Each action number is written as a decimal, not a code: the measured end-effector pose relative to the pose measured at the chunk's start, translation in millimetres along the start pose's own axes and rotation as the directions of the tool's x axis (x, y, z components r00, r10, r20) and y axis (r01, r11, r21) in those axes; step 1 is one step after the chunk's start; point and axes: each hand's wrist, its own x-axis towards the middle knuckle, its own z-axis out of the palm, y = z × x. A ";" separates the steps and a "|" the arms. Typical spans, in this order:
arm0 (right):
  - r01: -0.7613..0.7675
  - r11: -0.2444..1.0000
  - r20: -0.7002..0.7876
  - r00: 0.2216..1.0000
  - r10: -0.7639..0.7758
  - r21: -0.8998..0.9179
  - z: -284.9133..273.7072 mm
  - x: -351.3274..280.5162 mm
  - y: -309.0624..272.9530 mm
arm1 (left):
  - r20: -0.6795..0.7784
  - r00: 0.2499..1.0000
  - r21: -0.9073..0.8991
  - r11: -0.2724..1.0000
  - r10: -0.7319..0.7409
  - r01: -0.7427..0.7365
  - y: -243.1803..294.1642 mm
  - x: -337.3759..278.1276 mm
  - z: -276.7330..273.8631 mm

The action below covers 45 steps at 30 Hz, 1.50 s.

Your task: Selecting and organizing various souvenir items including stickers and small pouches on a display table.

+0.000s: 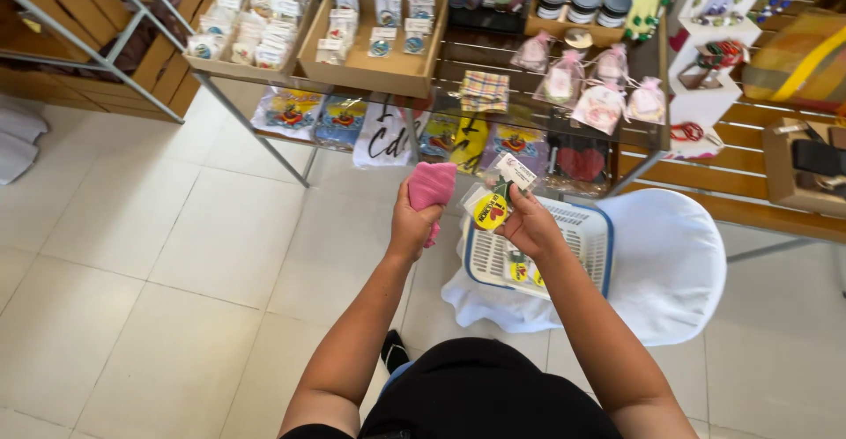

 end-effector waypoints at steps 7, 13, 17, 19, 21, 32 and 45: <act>-0.140 0.988 0.101 0.984 0.146 -0.059 97.5 12.6 61.2 | -0.036 0.999 0.022 0.999 0.038 -0.038 41.3 15.2 -93.5; -0.133 0.989 0.092 0.986 0.138 -0.061 123.8 38.7 109.5 | 0.083 0.992 -0.103 0.991 0.094 -0.085 58.4 34.9 -159.8; -0.196 0.980 0.078 0.977 0.199 -0.042 158.9 31.6 128.6 | 0.194 0.969 0.079 0.982 0.156 -0.174 86.4 31.1 -200.5; -0.209 0.977 0.081 0.974 0.211 -0.033 183.3 21.5 134.0 | 0.234 0.958 0.147 0.968 0.165 -0.203 100.6 31.2 -215.6; -0.227 0.974 0.034 0.973 0.227 -0.020 198.9 15.9 142.4 | 0.230 0.959 0.179 0.961 0.165 -0.209 109.8 29.9 -226.6; -0.149 0.987 0.024 0.988 0.151 -0.055 224.8 41.7 141.1 | 0.295 0.897 0.194 0.899 0.329 -0.393 119.5 53.1 -242.6; -0.063 0.998 0.157 0.986 0.059 0.022 228.9 175.9 86.2 | 0.377 0.724 0.501 0.531 0.577 -0.684 123.3 180.6 -185.2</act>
